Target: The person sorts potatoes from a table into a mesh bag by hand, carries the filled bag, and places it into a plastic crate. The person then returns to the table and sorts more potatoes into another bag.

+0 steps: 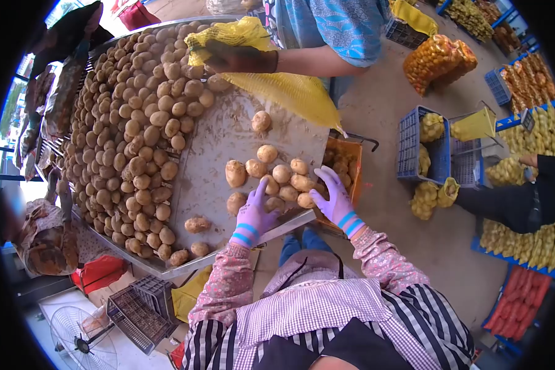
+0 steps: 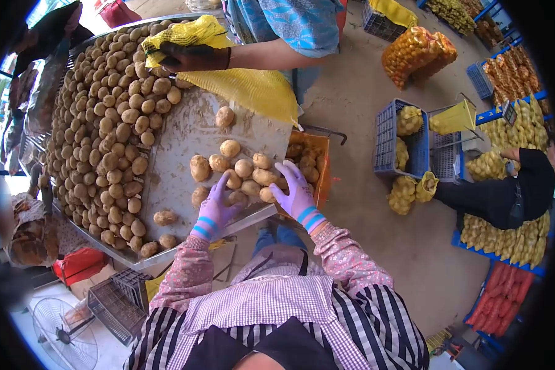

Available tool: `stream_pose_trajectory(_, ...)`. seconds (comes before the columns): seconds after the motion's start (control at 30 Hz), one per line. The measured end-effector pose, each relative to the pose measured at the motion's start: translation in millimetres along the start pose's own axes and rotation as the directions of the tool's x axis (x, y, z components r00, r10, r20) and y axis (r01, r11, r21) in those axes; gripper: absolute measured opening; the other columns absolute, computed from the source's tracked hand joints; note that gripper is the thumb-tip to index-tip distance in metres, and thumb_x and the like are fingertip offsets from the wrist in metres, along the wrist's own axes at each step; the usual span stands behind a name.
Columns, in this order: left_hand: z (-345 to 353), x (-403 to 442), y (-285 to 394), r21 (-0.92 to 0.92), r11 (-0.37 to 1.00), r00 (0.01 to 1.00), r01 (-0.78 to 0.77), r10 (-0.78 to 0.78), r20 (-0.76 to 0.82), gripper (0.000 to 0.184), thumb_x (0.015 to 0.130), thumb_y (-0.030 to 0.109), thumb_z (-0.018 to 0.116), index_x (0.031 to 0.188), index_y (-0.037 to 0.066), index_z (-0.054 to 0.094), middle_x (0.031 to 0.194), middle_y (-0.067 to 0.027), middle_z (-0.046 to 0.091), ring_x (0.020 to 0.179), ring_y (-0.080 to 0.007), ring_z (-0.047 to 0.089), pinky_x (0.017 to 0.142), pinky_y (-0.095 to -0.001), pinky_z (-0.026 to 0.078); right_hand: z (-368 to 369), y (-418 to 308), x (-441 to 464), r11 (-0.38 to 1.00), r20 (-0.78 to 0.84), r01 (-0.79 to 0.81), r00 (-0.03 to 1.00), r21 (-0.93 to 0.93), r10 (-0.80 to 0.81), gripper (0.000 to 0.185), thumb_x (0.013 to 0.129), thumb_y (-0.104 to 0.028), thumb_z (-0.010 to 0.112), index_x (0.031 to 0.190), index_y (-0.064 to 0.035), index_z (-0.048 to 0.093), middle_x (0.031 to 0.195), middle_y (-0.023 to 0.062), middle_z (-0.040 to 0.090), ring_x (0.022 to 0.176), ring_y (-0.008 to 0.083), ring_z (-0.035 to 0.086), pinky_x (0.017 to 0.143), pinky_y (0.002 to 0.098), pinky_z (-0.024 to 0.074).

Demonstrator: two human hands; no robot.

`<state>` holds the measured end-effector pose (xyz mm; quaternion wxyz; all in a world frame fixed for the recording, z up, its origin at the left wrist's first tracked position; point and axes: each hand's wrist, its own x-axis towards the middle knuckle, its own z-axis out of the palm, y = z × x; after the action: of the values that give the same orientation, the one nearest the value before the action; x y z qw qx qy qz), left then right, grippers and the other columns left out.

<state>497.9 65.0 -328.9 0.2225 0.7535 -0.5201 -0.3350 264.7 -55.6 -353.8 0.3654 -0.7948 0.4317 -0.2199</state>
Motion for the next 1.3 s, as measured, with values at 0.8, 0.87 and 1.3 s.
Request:
stream_pose_trajectory(0.8, -60.7, 71.3, -48.9, 0.454, 0.884, 0.974, 0.114, -0.010, -0.226, 0.040, 0.089, 0.023, 0.066, 0.128, 0.030, 0.067, 0.151, -0.0103, 0.053, 0.117, -0.0353, 0.066, 0.094, -0.0451, 0.056, 17.8, -23.7, 74.9, 0.856, -0.031, 0.109, 0.989, -0.506, -0.145, 0.062, 0.087, -0.040, 0.074, 0.144, -0.0243, 0.054, 0.150, 0.0106, 0.048, 0.147, 0.0343, 0.034, 0.123, 0.0578, 0.0207)
stream_pose_trajectory(0.87, -77.9, 62.8, -62.4, 0.441, 0.874, 0.955, 0.205, -0.080, -0.285, 0.048, 0.089, 0.026, 0.069, 0.137, 0.027, 0.064, 0.154, -0.0120, 0.051, 0.125, -0.0317, 0.062, 0.100, -0.0411, 0.054, 23.0, -6.9, 88.6, 0.832, 0.119, 0.100, 0.992, -0.546, -0.041, 0.057, 0.090, -0.041, 0.070, 0.142, -0.0255, 0.055, 0.147, 0.0076, 0.051, 0.145, 0.0351, 0.035, 0.122, 0.0619, 0.0176)
stream_pose_trajectory(1.3, -38.2, -33.8, -38.1, 0.185, 0.981, 0.854, -0.065, 0.150, -0.498, 0.041, 0.087, 0.005, 0.070, 0.128, 0.007, 0.066, 0.135, -0.0188, 0.062, 0.121, -0.0377, 0.063, 0.100, -0.0429, 0.052, 12.0, 11.1, 5.6, 0.982, 0.174, 0.159, 0.975, -0.104, -0.139, 0.031, 0.086, -0.032, 0.074, 0.113, -0.0180, 0.068, 0.132, 0.0085, 0.060, 0.129, 0.0343, 0.051, 0.108, 0.0483, 0.0420)
